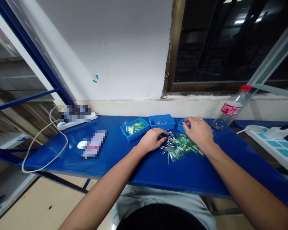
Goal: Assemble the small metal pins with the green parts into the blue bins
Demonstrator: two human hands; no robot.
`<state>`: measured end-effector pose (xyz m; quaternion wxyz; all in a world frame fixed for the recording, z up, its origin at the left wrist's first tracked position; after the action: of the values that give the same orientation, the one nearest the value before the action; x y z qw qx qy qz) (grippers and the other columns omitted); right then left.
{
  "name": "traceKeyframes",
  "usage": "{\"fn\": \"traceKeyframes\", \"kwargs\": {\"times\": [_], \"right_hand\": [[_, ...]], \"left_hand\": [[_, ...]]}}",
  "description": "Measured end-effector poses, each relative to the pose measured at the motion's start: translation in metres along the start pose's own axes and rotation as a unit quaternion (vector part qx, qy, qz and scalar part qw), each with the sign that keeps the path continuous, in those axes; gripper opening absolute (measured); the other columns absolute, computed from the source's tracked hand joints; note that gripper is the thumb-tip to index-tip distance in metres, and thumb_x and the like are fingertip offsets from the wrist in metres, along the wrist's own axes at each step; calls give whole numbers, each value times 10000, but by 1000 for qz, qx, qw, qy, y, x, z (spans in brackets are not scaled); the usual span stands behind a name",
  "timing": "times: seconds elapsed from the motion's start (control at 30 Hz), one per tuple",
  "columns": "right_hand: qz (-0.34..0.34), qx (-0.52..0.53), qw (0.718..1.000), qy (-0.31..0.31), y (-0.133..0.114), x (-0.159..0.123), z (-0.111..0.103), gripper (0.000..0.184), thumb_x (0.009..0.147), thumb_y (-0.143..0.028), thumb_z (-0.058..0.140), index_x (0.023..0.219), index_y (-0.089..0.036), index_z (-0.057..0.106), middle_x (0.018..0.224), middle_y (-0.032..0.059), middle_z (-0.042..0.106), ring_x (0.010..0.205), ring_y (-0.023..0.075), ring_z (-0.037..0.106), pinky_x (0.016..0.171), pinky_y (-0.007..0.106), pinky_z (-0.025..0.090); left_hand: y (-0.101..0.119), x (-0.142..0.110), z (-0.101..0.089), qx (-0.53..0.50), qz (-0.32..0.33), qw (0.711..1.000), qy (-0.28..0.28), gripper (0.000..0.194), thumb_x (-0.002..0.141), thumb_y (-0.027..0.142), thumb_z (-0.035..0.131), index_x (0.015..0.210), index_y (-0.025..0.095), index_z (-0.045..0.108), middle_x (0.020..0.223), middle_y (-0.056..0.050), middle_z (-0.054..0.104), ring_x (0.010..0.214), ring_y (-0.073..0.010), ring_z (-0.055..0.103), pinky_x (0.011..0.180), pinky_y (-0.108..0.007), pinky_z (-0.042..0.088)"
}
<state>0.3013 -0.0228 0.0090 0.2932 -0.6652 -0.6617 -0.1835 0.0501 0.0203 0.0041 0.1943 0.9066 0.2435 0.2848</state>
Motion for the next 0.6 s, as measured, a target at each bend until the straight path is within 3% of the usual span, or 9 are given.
{"fn": "traceKeyframes", "kwargs": {"times": [0.2, 0.33, 0.47, 0.6], "right_hand": [[9, -90, 994, -66, 2, -4, 7, 346, 1031, -359, 483, 883, -203, 754, 759, 152, 721, 816, 316, 660, 661, 384, 425], [-10, -84, 995, -55, -2, -4, 6, 326, 1027, -362, 486, 939, -202, 756, 865, 157, 762, 864, 325, 663, 693, 396, 439], [-17, -60, 997, -44, -5, -2, 5, 295, 1020, -357, 504, 962, -200, 747, 918, 147, 780, 896, 321, 654, 739, 401, 448], [-13, -43, 998, -53, -8, -1, 4, 281, 1016, -355, 513, 976, -194, 740, 918, 129, 778, 929, 323, 643, 780, 403, 453]], "left_hand": [[3, 1, 1, -14, 62, 998, -20, 216, 970, 264, 646, 1141, 222, 771, 1190, -104, 768, 1168, -272, 695, 1088, -441, 502], [11, 3, 7, -12, 115, 993, -29, 213, 992, 298, 620, 1114, 248, 787, 1371, -99, 695, 1337, -298, 601, 1171, -473, 425], [16, 8, 17, 24, 123, 991, -44, 255, 994, 315, 617, 1191, 261, 771, 1486, -85, 628, 1451, -341, 493, 1209, -536, 364], [15, 14, 25, 89, 109, 987, -77, 325, 1058, 349, 498, 1246, 241, 740, 1482, -66, 638, 1496, -324, 434, 1222, -533, 337]]}}
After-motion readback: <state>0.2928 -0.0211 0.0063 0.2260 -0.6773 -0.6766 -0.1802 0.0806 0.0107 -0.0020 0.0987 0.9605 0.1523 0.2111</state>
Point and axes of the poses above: each hand's wrist, its own x-axis towards the middle knuckle, its own z-axis out of the palm, y = z × x, the point moved 1 cm from there along x, towards the middle knuckle
